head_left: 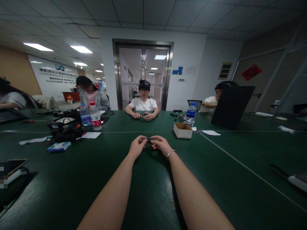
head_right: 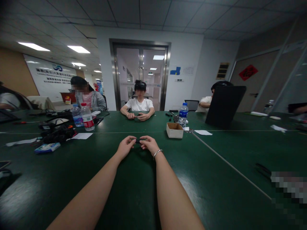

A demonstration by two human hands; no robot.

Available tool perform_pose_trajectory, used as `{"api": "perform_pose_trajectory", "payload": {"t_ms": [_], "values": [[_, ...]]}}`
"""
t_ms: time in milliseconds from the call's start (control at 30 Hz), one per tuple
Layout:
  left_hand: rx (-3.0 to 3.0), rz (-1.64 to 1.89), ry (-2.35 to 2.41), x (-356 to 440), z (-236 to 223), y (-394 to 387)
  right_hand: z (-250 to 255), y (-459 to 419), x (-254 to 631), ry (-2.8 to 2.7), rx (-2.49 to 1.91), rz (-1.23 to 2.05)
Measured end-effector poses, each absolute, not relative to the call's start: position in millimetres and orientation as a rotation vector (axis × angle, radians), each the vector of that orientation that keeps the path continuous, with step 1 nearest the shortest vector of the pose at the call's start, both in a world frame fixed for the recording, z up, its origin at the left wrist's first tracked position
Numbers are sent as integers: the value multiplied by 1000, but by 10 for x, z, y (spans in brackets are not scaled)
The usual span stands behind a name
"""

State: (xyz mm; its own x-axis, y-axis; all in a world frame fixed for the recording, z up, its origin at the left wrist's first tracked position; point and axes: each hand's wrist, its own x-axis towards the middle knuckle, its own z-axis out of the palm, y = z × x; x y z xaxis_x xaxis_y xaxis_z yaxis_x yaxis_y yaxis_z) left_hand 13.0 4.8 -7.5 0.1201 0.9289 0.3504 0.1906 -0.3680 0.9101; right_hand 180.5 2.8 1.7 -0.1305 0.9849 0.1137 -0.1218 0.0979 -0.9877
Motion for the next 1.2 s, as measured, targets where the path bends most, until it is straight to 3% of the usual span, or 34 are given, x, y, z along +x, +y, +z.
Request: {"api": "perform_pose_trajectory", "payload": {"t_ms": [1200], "values": [[1597, 1276, 1107, 133, -88, 97, 20, 19, 1817, -1300, -914, 1297]]}}
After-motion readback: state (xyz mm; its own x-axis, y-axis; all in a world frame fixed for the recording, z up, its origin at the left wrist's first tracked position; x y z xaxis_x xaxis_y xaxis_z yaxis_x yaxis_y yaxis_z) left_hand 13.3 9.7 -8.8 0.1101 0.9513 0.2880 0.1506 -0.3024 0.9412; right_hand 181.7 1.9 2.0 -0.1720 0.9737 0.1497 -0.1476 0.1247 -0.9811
